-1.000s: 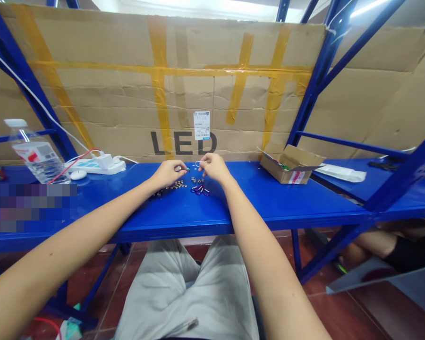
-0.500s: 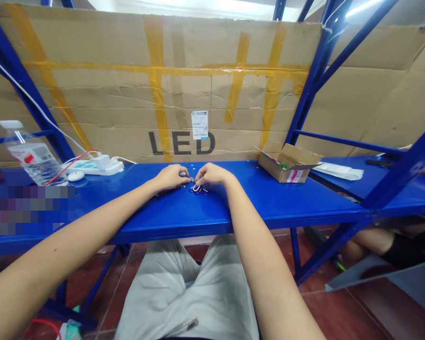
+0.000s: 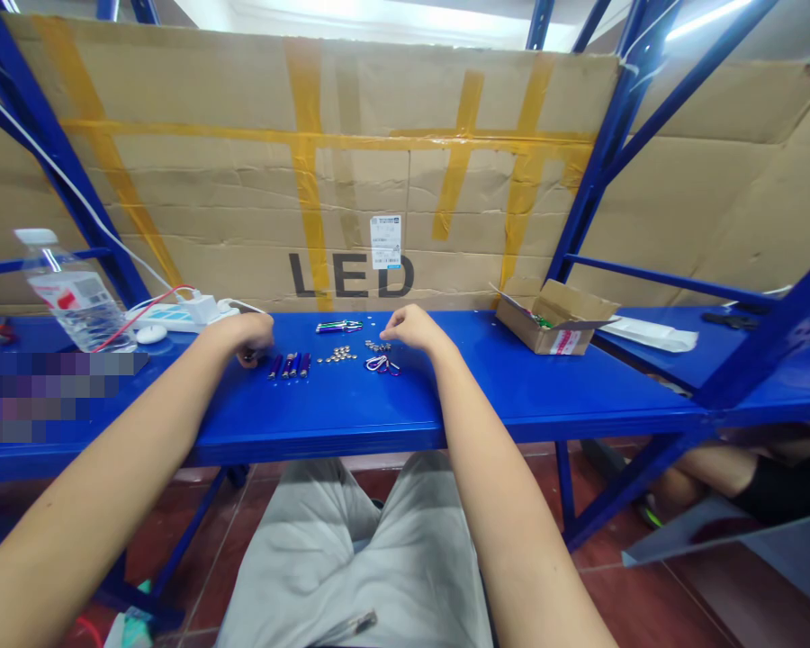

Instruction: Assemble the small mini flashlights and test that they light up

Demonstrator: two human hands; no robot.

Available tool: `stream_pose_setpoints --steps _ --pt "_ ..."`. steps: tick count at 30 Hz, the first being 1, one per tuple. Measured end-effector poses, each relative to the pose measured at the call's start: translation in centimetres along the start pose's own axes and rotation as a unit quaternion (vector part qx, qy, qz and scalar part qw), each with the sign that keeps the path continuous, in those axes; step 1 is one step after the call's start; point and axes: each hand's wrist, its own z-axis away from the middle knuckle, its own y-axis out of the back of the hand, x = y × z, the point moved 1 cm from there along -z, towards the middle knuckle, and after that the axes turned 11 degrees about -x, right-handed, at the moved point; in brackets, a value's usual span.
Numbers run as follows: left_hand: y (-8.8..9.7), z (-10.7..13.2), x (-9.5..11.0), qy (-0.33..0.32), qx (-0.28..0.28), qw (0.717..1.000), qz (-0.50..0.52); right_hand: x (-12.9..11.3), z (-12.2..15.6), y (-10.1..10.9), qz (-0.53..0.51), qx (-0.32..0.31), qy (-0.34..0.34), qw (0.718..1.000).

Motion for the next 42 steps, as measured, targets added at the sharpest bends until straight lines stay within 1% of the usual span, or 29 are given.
stream_pose_setpoints --steps 1,2,3,4,8,16,20,22,26,29,31,32,33,34,35,36,37,38,40,41,42 --pt "-0.2 0.3 0.1 0.064 -0.078 0.994 -0.034 0.0 0.0 0.0 0.000 0.007 -0.003 1.000" --pt "-0.3 0.5 0.3 0.092 -0.122 0.987 -0.049 0.1 -0.1 0.0 0.001 0.012 -0.005 1.000" --pt "-0.4 0.8 0.5 0.113 -0.155 0.980 -0.061 0.2 -0.1 0.0 0.001 0.015 -0.006 1.000" --pt "-0.5 1.1 0.8 0.117 -0.169 0.977 -0.062 0.2 -0.1 -0.1 0.000 0.015 -0.007 1.000" --pt "-0.7 1.6 1.6 0.105 -0.179 0.977 -0.041 0.3 -0.1 -0.1 -0.001 0.011 -0.011 1.000" --pt "-0.9 0.8 1.0 0.081 -0.208 0.974 -0.024 -0.2 0.1 -0.2 -0.015 0.005 -0.016 1.000" --pt "-1.0 1.3 1.4 0.059 -0.230 0.971 0.007 -0.3 0.3 -0.2 -0.010 -0.002 -0.018 1.000" --pt "-1.1 1.6 1.8 0.056 -0.231 0.971 0.011 -0.3 0.2 -0.2 -0.009 -0.007 -0.019 1.000" --pt "-1.1 1.5 1.9 0.058 -0.222 0.973 0.003 -0.2 0.1 -0.3 -0.014 -0.006 -0.021 1.000" --pt "-1.0 1.2 1.5 0.063 -0.213 0.975 -0.007 -0.2 0.1 -0.3 -0.010 -0.006 -0.023 1.000" --pt "-0.8 0.8 1.2 0.079 -0.203 0.976 -0.014 -0.2 0.1 -0.3 -0.001 -0.006 -0.024 1.000" --pt "-0.8 0.6 1.1 0.086 -0.188 0.978 -0.024 -0.2 0.1 -0.4 0.003 -0.006 -0.024 1.000" --pt "-0.8 0.3 1.0 0.088 -0.156 0.983 -0.042 -0.2 0.0 -0.4 0.008 -0.006 -0.025 1.000" --pt "-0.8 -0.1 1.0 0.081 -0.107 0.989 -0.066 -0.1 -0.1 -0.4 0.012 -0.003 -0.026 1.000" --pt "-0.9 -0.5 1.1 0.059 -0.048 0.993 -0.095 0.0 -0.3 -0.4 0.016 0.002 -0.027 1.000" --pt "-1.1 -1.0 1.3 0.023 0.025 0.992 -0.123 0.2 -0.4 -0.4 0.020 0.009 -0.026 0.999" --pt "-1.4 -1.6 1.6 -0.026 0.078 0.988 -0.133 0.3 -0.6 -0.5 0.024 0.018 -0.022 0.999" --pt "-1.8 -2.1 1.9 -0.091 0.093 0.983 -0.129 0.4 -0.8 -0.5 0.028 0.027 -0.015 0.999" --pt "-2.9 -3.2 2.7 -0.211 0.076 0.966 -0.126 0.6 -1.2 -0.7 0.035 0.043 0.000 0.998" --pt "-3.3 -3.7 3.0 -0.239 0.064 0.960 -0.128 0.7 -1.3 -0.8 0.037 0.050 0.006 0.998" --pt "-3.7 -4.0 3.4 -0.253 0.053 0.957 -0.129 0.8 -1.4 -0.9 0.037 0.056 0.012 0.998"
